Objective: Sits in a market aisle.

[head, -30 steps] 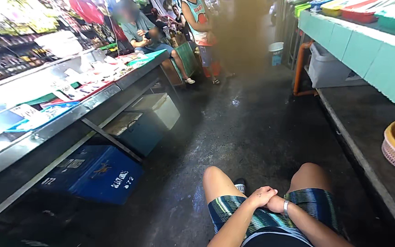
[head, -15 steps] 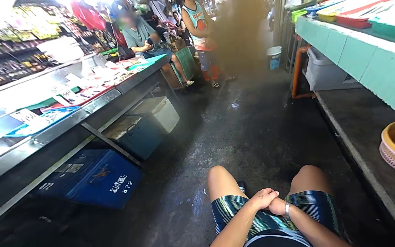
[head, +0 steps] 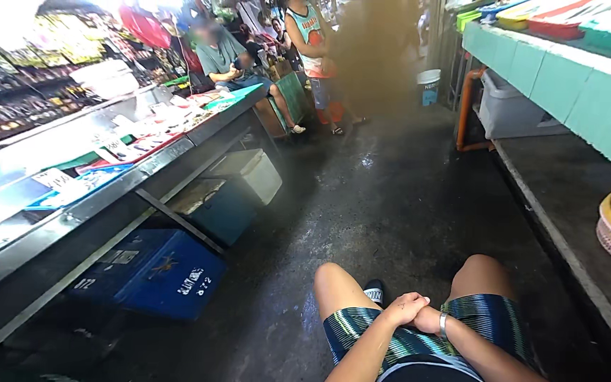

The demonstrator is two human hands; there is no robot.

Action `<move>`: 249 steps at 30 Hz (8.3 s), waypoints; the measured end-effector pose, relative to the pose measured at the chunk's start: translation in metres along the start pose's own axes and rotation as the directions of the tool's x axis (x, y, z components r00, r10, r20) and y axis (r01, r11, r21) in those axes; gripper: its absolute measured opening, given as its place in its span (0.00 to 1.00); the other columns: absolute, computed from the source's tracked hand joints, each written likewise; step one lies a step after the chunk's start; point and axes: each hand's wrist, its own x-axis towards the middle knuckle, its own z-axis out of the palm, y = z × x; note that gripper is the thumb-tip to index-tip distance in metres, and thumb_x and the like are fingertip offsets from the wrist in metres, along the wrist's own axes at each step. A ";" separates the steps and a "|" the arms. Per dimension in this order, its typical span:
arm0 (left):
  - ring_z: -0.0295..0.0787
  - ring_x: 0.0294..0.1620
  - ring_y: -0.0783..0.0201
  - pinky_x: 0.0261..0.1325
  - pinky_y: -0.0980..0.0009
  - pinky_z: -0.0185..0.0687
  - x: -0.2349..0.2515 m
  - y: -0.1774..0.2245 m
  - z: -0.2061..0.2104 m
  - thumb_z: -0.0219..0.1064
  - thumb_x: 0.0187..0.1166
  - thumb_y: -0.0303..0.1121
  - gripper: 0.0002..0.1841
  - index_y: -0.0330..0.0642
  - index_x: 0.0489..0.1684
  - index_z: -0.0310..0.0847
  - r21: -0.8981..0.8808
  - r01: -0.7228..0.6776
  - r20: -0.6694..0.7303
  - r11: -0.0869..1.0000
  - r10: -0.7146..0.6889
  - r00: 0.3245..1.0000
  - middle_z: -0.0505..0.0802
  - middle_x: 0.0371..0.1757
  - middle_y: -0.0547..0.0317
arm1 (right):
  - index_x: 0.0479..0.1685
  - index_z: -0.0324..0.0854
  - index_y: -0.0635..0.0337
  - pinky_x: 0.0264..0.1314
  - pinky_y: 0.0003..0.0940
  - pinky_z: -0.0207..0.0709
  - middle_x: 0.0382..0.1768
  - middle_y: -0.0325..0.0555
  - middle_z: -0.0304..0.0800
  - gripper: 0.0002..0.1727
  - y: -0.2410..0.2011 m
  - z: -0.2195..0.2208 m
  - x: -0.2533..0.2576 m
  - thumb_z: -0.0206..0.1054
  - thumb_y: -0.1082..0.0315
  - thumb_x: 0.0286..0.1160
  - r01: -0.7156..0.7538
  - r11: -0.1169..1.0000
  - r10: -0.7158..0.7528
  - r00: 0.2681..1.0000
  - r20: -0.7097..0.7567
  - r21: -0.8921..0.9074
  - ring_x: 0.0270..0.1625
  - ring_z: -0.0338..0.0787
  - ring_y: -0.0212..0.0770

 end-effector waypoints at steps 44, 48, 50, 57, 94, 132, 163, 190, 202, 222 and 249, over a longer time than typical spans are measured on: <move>0.86 0.51 0.57 0.60 0.51 0.80 0.003 -0.012 -0.007 0.53 0.90 0.54 0.25 0.39 0.47 0.84 0.000 -0.095 0.057 0.995 0.095 0.994 0.90 0.47 0.48 | 0.61 0.87 0.56 0.75 0.59 0.76 0.57 0.53 0.92 0.23 -0.002 0.002 0.003 0.72 0.50 0.74 0.046 0.998 -0.045 0.998 0.036 -0.039 0.66 0.89 0.49; 0.86 0.52 0.59 0.62 0.54 0.79 0.002 -0.005 -0.007 0.54 0.90 0.53 0.24 0.40 0.48 0.83 -0.016 -0.117 0.092 0.993 0.118 0.989 0.89 0.47 0.50 | 0.62 0.88 0.54 0.75 0.58 0.76 0.57 0.51 0.93 0.24 -0.002 -0.002 -0.003 0.74 0.49 0.72 0.021 1.000 -0.020 0.999 0.046 -0.010 0.66 0.89 0.48; 0.87 0.60 0.55 0.69 0.49 0.78 0.004 0.001 -0.004 0.51 0.90 0.56 0.28 0.39 0.55 0.86 0.023 -0.075 0.084 0.997 0.073 0.994 0.91 0.54 0.46 | 0.61 0.88 0.54 0.76 0.57 0.76 0.57 0.51 0.93 0.24 -0.004 -0.006 -0.007 0.76 0.50 0.70 0.013 1.000 -0.013 0.999 0.031 -0.012 0.67 0.89 0.47; 0.82 0.73 0.51 0.79 0.46 0.72 0.011 0.011 0.003 0.44 0.92 0.58 0.32 0.41 0.67 0.84 0.081 -0.027 0.080 0.996 0.021 0.997 0.88 0.69 0.43 | 0.60 0.88 0.56 0.79 0.56 0.73 0.59 0.51 0.92 0.22 0.002 -0.011 -0.007 0.75 0.53 0.72 0.023 1.000 -0.023 0.999 0.026 0.001 0.69 0.87 0.46; 0.83 0.71 0.52 0.78 0.49 0.72 0.000 0.002 -0.001 0.45 0.92 0.57 0.31 0.40 0.66 0.84 -0.008 -0.012 0.046 1.000 0.013 0.999 0.88 0.67 0.43 | 0.59 0.89 0.52 0.77 0.56 0.74 0.57 0.47 0.93 0.22 0.012 0.001 0.011 0.75 0.49 0.71 0.057 0.998 -0.056 0.998 0.040 -0.027 0.67 0.88 0.44; 0.82 0.74 0.54 0.81 0.49 0.71 0.016 -0.008 0.005 0.45 0.92 0.57 0.30 0.42 0.65 0.85 0.021 -0.041 0.044 0.999 0.040 0.998 0.89 0.68 0.46 | 0.60 0.88 0.53 0.78 0.55 0.74 0.59 0.49 0.92 0.23 0.023 0.003 0.017 0.74 0.49 0.72 0.106 0.992 -0.105 0.994 0.015 -0.075 0.69 0.87 0.45; 0.83 0.72 0.54 0.80 0.50 0.72 0.002 -0.003 0.000 0.46 0.92 0.55 0.30 0.40 0.65 0.85 -0.027 -0.037 0.033 0.999 0.038 0.999 0.89 0.67 0.44 | 0.61 0.87 0.55 0.78 0.56 0.73 0.59 0.50 0.91 0.24 0.007 0.001 0.010 0.73 0.49 0.74 0.104 0.991 -0.100 0.994 0.047 -0.081 0.69 0.87 0.45; 0.81 0.75 0.53 0.82 0.49 0.70 0.010 0.000 0.004 0.45 0.93 0.56 0.30 0.41 0.67 0.84 0.004 -0.027 0.046 1.000 0.027 0.999 0.88 0.70 0.44 | 0.59 0.88 0.55 0.78 0.56 0.74 0.58 0.49 0.92 0.22 0.012 -0.002 0.006 0.75 0.51 0.72 0.085 0.996 -0.085 0.996 0.011 -0.028 0.68 0.87 0.45; 0.81 0.74 0.52 0.80 0.48 0.70 0.009 0.000 0.003 0.45 0.93 0.56 0.31 0.40 0.67 0.84 -0.002 -0.019 0.050 1.000 0.019 0.999 0.88 0.69 0.42 | 0.60 0.87 0.54 0.78 0.54 0.75 0.59 0.48 0.92 0.23 0.018 0.001 0.012 0.74 0.49 0.73 0.075 0.997 -0.074 0.997 0.020 -0.028 0.68 0.87 0.44; 0.82 0.73 0.53 0.80 0.49 0.71 0.015 0.002 0.007 0.45 0.92 0.56 0.31 0.40 0.66 0.84 0.002 -0.040 0.055 0.999 0.039 0.998 0.88 0.68 0.43 | 0.61 0.88 0.53 0.78 0.55 0.74 0.59 0.48 0.92 0.24 0.023 -0.002 0.010 0.73 0.48 0.73 0.055 0.997 -0.054 0.998 0.013 -0.049 0.68 0.87 0.44; 0.82 0.73 0.53 0.80 0.49 0.71 0.009 -0.005 0.002 0.45 0.93 0.56 0.30 0.40 0.66 0.84 -0.005 -0.033 0.043 0.999 0.033 0.999 0.88 0.68 0.43 | 0.62 0.87 0.54 0.78 0.55 0.74 0.60 0.50 0.91 0.24 0.010 -0.001 0.010 0.72 0.49 0.75 0.074 0.995 -0.070 0.996 0.059 -0.067 0.69 0.87 0.45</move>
